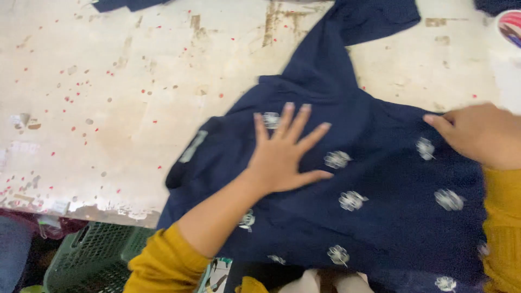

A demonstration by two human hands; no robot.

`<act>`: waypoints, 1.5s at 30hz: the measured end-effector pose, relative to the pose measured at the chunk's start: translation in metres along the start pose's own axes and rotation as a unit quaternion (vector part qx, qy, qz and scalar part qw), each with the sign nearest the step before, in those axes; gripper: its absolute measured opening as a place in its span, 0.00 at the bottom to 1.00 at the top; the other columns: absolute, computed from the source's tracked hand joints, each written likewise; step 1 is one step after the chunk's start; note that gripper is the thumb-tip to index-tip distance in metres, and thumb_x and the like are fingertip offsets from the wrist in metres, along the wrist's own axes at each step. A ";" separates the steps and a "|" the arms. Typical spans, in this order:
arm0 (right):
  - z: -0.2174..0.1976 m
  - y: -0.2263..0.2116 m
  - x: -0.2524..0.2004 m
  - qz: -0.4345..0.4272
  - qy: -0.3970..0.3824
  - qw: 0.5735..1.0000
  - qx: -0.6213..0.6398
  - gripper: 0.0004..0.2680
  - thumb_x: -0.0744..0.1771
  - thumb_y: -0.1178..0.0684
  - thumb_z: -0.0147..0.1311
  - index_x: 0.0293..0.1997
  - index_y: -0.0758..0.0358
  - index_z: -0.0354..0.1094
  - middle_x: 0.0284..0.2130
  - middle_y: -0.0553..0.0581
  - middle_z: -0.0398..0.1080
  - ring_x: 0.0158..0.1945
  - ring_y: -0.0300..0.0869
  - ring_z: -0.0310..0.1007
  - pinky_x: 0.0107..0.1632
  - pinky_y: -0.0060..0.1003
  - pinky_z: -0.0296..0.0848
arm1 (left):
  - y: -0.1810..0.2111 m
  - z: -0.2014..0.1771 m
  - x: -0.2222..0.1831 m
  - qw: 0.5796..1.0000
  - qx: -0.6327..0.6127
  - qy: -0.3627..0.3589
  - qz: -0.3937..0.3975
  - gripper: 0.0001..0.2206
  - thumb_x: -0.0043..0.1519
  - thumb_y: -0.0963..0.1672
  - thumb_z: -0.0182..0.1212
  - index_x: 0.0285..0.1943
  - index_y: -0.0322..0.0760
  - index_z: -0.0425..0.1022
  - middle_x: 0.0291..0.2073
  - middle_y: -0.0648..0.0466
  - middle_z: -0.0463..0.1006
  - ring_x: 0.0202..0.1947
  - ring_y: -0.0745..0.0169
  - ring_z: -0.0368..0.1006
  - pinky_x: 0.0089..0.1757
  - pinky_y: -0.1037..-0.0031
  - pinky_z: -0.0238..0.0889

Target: Inspecting and folding a navy blue shirt with floral patterns on a work table in a sewing factory.

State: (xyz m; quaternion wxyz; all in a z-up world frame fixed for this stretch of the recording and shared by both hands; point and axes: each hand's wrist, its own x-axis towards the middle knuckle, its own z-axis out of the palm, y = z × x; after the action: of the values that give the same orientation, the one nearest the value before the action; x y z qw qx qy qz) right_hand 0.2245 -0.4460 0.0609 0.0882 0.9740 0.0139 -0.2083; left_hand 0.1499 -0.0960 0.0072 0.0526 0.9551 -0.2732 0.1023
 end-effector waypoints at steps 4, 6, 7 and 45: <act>-0.059 -0.109 0.001 -0.437 0.251 0.850 0.152 0.24 0.72 0.38 0.28 0.66 0.64 0.66 0.64 0.67 0.67 0.69 0.58 0.62 0.65 0.61 0.58 | 0.023 0.008 0.020 0.998 -0.008 -0.022 0.053 0.44 0.56 0.72 0.37 0.81 0.66 0.47 0.80 0.50 0.44 0.79 0.40 0.38 0.59 0.18 0.35; -0.044 -0.129 0.035 -0.394 0.166 0.897 0.109 0.24 0.71 0.34 0.19 0.72 0.53 0.49 0.71 0.55 0.52 0.74 0.51 0.46 0.68 0.63 0.36 | 0.025 0.010 0.019 0.998 -0.010 -0.007 0.064 0.44 0.56 0.72 0.38 0.81 0.66 0.49 0.80 0.50 0.46 0.79 0.41 0.40 0.60 0.18 0.37; -0.037 -0.139 0.052 -0.344 0.082 0.933 0.067 0.27 0.69 0.30 0.11 0.79 0.41 0.33 0.77 0.43 0.37 0.79 0.44 0.29 0.71 0.65 0.14 | 0.024 0.011 0.019 0.997 -0.010 0.007 0.078 0.44 0.56 0.73 0.40 0.81 0.66 0.50 0.80 0.51 0.48 0.80 0.42 0.42 0.60 0.19 0.40; 0.002 -0.006 0.037 -0.400 0.360 0.749 0.386 0.08 0.72 0.64 0.55 0.59 0.65 0.67 0.54 0.63 0.69 0.50 0.48 0.65 0.55 0.41 0.64 | -0.051 -0.124 -0.211 0.840 -0.460 0.063 -0.282 0.06 0.66 0.41 0.53 0.40 0.40 0.76 0.28 0.60 0.77 0.29 0.69 0.69 0.35 0.75 0.66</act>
State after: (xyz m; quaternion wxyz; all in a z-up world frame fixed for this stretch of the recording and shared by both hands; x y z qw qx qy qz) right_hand 0.2576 -0.4404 0.0429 -0.3982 0.8334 0.3510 0.1538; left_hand -0.0184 0.0746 0.0783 0.5295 0.8483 -0.0034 0.0058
